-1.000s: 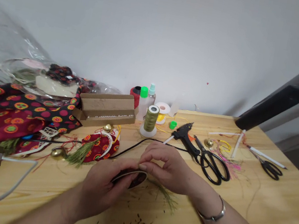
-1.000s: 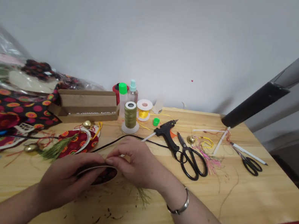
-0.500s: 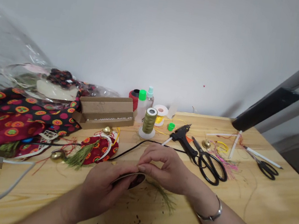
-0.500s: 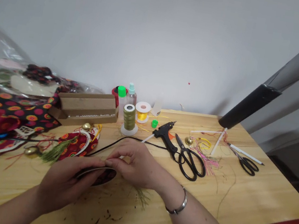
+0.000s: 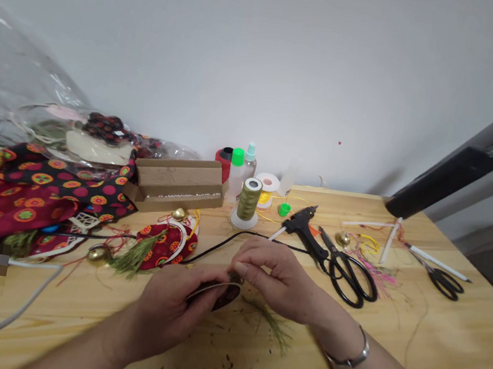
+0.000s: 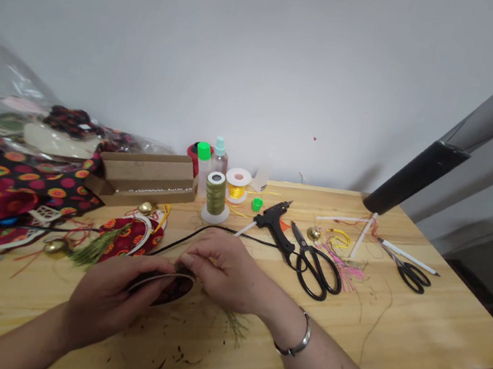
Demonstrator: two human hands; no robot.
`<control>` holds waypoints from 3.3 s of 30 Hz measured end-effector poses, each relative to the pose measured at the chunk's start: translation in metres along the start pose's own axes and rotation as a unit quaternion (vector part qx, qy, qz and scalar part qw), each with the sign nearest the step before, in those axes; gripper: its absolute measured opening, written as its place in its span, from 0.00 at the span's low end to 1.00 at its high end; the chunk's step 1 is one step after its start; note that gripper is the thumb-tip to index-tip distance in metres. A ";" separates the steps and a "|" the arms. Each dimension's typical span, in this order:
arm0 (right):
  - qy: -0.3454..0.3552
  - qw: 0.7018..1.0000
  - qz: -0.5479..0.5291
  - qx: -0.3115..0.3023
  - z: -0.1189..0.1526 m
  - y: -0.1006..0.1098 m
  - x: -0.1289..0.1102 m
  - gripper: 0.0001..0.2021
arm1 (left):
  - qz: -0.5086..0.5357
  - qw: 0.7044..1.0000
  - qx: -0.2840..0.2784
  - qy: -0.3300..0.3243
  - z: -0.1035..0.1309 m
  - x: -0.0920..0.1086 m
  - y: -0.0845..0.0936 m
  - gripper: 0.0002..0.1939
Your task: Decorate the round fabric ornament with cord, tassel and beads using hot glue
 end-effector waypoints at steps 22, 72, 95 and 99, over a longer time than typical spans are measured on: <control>-0.130 0.954 -0.262 -0.067 0.001 -0.003 0.008 0.09 | 0.305 0.911 0.051 0.272 -0.002 -0.009 0.004 0.03; -0.239 0.902 -0.304 0.193 0.004 -0.020 0.011 0.02 | 0.184 0.965 -0.028 0.185 0.001 -0.005 0.002 0.03; -0.210 0.960 -0.165 0.087 0.005 -0.014 0.010 0.08 | 0.304 0.919 -0.075 0.240 0.003 -0.006 -0.008 0.06; -0.196 0.970 -0.125 0.077 0.004 -0.015 0.010 0.07 | 0.299 0.920 -0.076 0.241 0.004 -0.007 -0.009 0.06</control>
Point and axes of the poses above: each hand's wrist, its own z-axis away from the middle knuckle, its own y-axis out of the back of the hand, x = y × z, the point moved 2 cm from there along -z, towards the middle knuckle, and after that the axes turned 14 degrees about y, right-handed, at the moved point
